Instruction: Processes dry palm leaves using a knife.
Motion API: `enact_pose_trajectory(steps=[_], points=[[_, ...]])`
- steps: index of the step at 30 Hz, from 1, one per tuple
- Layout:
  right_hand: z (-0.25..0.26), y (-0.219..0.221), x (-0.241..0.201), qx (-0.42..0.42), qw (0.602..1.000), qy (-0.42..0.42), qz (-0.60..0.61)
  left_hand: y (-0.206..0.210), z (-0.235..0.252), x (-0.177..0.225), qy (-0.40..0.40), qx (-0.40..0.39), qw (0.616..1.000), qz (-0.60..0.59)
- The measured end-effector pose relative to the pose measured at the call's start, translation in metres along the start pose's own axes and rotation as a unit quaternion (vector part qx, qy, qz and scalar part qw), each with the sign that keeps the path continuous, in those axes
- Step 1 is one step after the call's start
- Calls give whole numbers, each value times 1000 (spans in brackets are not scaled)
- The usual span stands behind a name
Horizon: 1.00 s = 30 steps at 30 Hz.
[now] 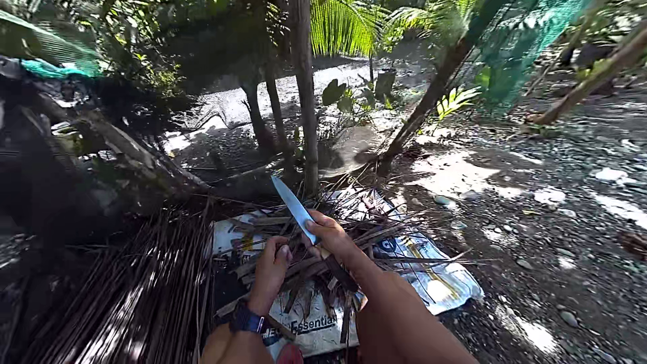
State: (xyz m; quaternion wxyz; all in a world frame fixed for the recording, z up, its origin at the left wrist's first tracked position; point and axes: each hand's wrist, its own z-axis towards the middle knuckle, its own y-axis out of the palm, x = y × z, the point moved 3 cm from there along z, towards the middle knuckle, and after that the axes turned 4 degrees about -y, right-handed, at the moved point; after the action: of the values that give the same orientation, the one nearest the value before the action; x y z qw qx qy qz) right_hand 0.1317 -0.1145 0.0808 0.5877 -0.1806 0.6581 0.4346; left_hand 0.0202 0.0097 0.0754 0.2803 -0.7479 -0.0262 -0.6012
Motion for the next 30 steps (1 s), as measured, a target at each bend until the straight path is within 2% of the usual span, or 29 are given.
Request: enact_pose_trajectory(steps=[4,6,9,13,21,30], points=[[-8,19,14,-158,983,95,-6,-6,-1,-4,-21,-22,976,-216],[-10,26,22,-195,975,105,15,-11,-4,-3,-28,-17,961,-276],[-12,28,26,-214,969,111,47,-14,-9,-3,-32,-37,951,-306],[-14,30,26,-203,971,115,56,-15,-12,-4,-31,-30,953,-300],[-12,25,15,-143,983,106,39,-14,-12,-1,20,6,980,-197],[-11,2,-6,-35,994,73,77,-28,-16,-10,41,-48,996,-69]])
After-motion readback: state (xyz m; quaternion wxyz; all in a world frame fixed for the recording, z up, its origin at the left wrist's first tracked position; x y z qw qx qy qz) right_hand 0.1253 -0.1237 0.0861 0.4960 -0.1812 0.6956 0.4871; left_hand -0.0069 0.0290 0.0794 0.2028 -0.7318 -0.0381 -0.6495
